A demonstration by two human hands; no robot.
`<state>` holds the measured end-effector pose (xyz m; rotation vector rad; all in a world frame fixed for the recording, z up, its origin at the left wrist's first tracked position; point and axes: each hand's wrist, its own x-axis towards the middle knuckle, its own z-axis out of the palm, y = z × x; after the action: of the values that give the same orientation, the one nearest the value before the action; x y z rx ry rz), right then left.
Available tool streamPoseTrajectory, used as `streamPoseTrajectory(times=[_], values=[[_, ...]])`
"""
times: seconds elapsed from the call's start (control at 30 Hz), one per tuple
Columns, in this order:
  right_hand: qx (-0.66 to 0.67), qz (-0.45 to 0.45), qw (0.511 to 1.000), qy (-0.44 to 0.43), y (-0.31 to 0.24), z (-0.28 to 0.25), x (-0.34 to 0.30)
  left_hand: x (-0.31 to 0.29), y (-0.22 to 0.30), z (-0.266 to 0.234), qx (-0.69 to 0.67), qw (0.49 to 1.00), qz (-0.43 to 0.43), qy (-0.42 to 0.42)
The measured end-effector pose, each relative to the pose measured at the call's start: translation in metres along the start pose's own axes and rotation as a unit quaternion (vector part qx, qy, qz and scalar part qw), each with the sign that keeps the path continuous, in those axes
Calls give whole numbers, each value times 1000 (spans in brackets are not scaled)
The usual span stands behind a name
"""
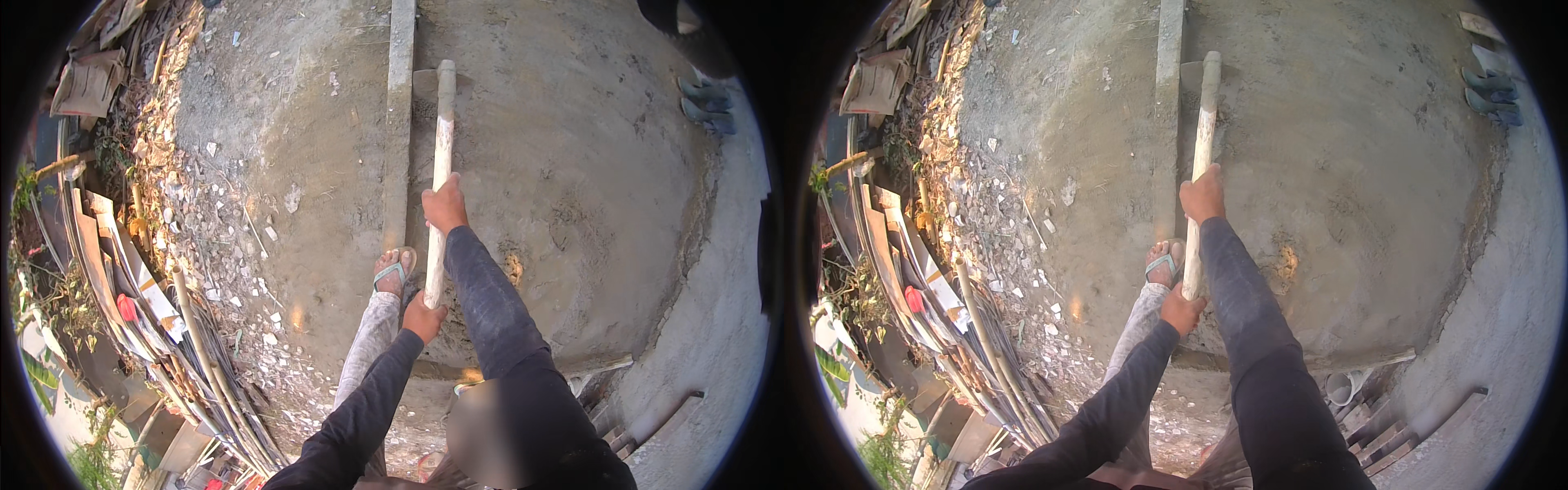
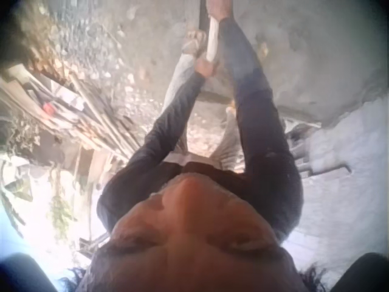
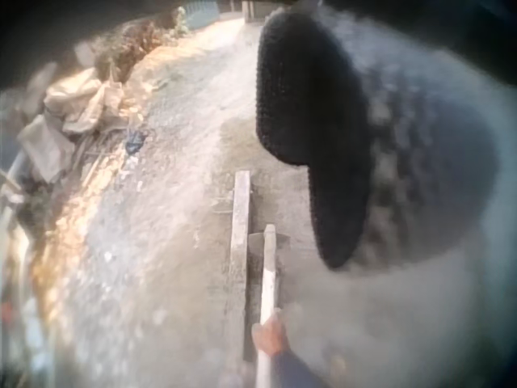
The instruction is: The person mixes wet concrete in a shallow pit using a hoe, pulling and pushing the material repeatedly.
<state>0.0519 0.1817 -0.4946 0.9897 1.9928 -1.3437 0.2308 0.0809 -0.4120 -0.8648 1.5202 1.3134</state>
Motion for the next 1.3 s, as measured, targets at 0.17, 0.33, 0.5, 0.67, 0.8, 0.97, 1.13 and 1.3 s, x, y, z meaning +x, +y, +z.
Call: streamPoseTrajectory(times=[0.17, 0.33, 0.5, 0.67, 0.8, 0.97, 1.13, 1.3], values=[[10, 60, 997, -47, 84, -6, -87, -73, -110, 30, 5, 999, -26, 43], [-60, -12, 998, -6, 163, -18, -122, -80, -183, 79, -42, 998, -42, 25], [-87, 31, 995, -47, 250, 1, -201, -133, -307, 88, -154, 984, -84, -22], [-102, 117, 985, -68, 380, -2, -377, -274, -428, 84, 121, 927, -323, -146], [-18, 176, 982, -61, 392, -25, -412, -328, -419, 79, 343, 909, -192, -140], [284, 131, 947, -80, 256, -48, -199, -130, -265, 75, 273, 961, -39, 25], [354, -20, 935, 8, 142, -104, 72, 81, -22, 113, 427, 872, 197, 137], [146, 60, 987, 31, 151, -98, 65, 93, -35, 125, 446, 882, 102, 115]])
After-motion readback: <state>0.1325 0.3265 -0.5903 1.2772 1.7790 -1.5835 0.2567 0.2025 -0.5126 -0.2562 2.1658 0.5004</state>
